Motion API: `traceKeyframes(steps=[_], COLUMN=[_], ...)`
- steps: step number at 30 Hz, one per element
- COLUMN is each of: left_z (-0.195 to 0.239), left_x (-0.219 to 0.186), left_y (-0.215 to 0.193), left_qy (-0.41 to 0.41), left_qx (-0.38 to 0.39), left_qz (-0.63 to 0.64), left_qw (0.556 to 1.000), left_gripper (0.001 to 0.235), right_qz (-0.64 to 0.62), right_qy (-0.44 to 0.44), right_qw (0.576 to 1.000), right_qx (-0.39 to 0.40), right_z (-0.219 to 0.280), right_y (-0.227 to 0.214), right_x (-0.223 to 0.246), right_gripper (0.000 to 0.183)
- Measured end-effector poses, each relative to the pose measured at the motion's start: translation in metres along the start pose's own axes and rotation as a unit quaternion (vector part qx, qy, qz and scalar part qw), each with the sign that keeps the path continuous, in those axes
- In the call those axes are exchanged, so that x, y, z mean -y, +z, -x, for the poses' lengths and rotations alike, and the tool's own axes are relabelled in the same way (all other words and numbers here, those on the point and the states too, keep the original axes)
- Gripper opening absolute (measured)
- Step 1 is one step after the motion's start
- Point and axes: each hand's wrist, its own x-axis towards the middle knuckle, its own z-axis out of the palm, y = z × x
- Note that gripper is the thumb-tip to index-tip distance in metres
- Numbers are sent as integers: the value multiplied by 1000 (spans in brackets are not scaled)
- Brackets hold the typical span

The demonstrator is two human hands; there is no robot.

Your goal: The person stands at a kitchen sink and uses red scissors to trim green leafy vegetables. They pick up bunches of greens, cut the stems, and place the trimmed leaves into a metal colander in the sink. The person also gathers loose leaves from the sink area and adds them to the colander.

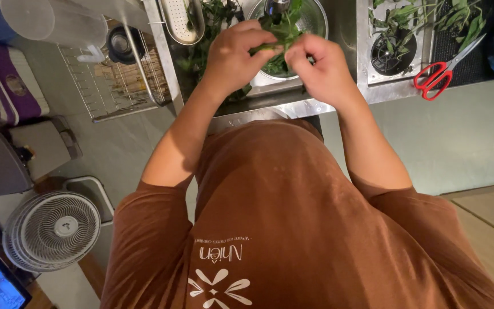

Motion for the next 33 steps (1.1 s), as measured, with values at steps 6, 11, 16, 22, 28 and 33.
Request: traceKeyframes(steps=[6,11,16,22,28,33], left_z=[14,31,38,6,-22,-39], left_x=[37,58,66,33,23,5], left_y=[-41,-62,-55,-17,23,37], left_qy=[-135,-141,-192,-211,-225,-207], left_qx=[-69,-100,-32,44,70,79], left_qz=[15,266,564,632,518,485], left_qw=[988,948,803,744,822,846], left_gripper=[18,24,23,21,24,24], right_qz=[-31,210,22,-413,-378,-284], right_qy=[-18,-153,22,80,43,21], right_qw=[995,960,999,907,910,934], right_qx=[95,107,34,-9,-166,-214], right_z=[12,-7,-7,-14,-3,12], right_y=[21,64,61,28,-9,-29], right_x=[23,-30,-63,-3,2,-12], right_gripper=[8,19,45,60,50,36])
